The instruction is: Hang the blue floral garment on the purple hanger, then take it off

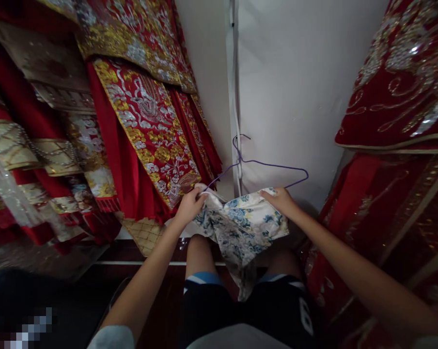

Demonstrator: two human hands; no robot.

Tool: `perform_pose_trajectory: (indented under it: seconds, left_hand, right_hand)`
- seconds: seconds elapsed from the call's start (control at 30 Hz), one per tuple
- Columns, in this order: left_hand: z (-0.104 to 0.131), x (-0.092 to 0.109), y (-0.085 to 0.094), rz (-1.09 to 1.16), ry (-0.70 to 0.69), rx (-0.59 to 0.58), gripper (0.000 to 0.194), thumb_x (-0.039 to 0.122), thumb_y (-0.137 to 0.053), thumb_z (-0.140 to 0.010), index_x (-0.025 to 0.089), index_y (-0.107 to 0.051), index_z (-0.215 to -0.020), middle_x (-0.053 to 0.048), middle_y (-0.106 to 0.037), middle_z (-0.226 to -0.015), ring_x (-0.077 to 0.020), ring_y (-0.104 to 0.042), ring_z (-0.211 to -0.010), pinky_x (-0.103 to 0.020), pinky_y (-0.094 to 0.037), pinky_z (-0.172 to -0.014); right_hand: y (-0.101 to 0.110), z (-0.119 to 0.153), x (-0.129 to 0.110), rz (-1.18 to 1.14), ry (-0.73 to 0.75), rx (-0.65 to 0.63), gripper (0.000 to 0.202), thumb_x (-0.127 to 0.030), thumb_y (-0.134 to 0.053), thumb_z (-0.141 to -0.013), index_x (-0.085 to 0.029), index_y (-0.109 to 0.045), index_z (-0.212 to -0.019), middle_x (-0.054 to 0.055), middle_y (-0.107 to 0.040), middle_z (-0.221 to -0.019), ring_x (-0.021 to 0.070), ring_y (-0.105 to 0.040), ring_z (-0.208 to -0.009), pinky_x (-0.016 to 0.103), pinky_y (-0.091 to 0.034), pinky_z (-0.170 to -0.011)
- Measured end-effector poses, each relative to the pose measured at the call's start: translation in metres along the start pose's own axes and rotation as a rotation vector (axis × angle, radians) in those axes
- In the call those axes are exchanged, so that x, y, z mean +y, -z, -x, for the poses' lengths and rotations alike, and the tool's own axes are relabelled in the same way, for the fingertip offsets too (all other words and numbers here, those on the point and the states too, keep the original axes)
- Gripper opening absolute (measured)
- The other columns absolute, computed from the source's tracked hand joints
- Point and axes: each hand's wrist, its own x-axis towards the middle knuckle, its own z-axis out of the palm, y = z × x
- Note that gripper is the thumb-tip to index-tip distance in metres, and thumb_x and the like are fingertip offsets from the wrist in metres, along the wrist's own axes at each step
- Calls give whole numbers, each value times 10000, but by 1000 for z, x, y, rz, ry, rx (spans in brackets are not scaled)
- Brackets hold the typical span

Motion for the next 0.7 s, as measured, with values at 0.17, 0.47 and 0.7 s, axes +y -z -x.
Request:
perform_pose_trajectory:
  seconds: [0.17, 0.47, 0.7]
  left_hand:
    - [-26, 24, -9, 158, -142, 58, 124, 258, -553, -789, 179, -542, -883, 12, -582, -804, -136, -543, -754, -235, -401, -724]
    - [-36, 39, 2, 130, -105, 201, 272, 152, -532, -708, 169, -712, -911, -13, -713, -812, -166, -616, -732, -253, -449, -715]
    - [-35, 42, 9, 33, -136, 171, 279, 170, -495, -741, 167, -726, -897, 0, -723, -786, -159, -615, -702, -246, -457, -720]
  right_hand:
    - [-2, 8, -1, -93, -34, -84, 409, -551, -583, -725, -156, -633, -634, 47, -632, -607, 190, -564, -594, 281, -418, -560]
    - [58, 13, -7, 100, 223, 45, 788, -391, -701, -736, -179, -410, -1437, 47, -686, -846, 216, -639, -751, 304, -486, -695]
    - [78, -25, 7, 602, 74, 103, 647, -341, -704, -725, -114, -557, -1313, 179, -717, -1009, 330, -673, -916, 361, -495, -736]
